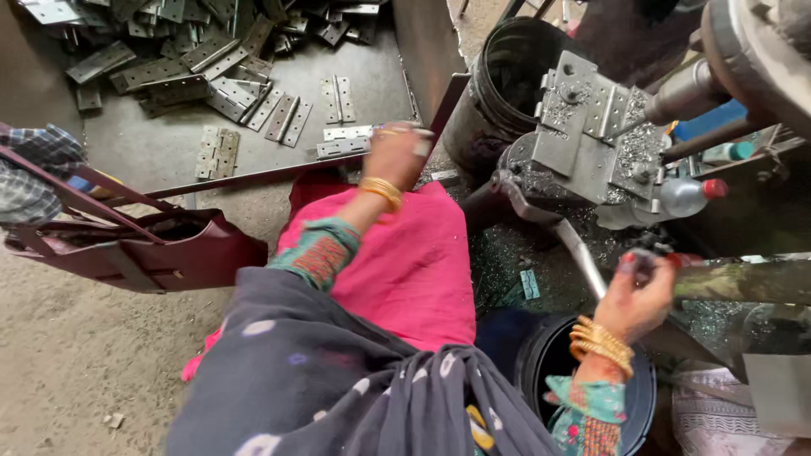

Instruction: The person operates a drill press to drill holes into small metal plates. They pick up plates from a nearby table, position them under the drill, activate the press, and then place the finished plates back on the table. This process is repeated multiple times.

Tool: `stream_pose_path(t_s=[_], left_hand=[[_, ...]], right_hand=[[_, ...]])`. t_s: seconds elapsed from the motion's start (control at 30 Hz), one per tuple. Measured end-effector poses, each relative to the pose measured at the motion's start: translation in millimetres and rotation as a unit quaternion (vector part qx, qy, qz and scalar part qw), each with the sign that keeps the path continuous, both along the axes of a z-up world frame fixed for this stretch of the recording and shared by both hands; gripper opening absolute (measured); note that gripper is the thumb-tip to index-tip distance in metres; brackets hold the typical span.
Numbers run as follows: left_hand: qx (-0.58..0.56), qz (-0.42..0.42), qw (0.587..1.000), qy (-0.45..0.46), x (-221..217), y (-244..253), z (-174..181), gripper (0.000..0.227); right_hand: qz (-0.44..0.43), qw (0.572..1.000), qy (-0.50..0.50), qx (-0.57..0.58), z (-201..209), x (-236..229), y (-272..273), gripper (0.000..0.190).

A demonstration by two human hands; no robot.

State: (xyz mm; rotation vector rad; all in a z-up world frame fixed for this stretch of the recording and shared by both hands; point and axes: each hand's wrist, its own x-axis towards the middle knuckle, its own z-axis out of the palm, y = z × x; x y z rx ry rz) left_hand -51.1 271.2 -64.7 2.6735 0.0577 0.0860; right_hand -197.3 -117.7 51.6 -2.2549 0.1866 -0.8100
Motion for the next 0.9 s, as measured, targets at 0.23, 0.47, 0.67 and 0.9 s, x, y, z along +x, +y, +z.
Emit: stream_pose_path(t_s=[0.23,0.47,0.67,0.9], left_hand=[[0.164,0.166,0.971,0.056,3.1,110.5,-44.6,0.018],[0.053,0.096,0.993,0.046,-9.1,114.7,-29.5,0.037],[0.085,0.057,0.995,0.019,-16.3,106.8,-28.2,0.024],[-0.171,0.071,0.982,0.031,-3.0,31.4,53.3,0.038]], right_hand=[[-0.012,0.978,0.024,-0.206,47.2,17.1,24.5,0.022],[-0.040,0.968,0.084,-0.232,44.0,18.5,20.6,0.027],[-0.064,0.949,0.099,-0.293,38.8,21.0,19.6,0.031],[-0.078,0.961,0.184,-0.190,47.9,23.1,27.9,0.035]])
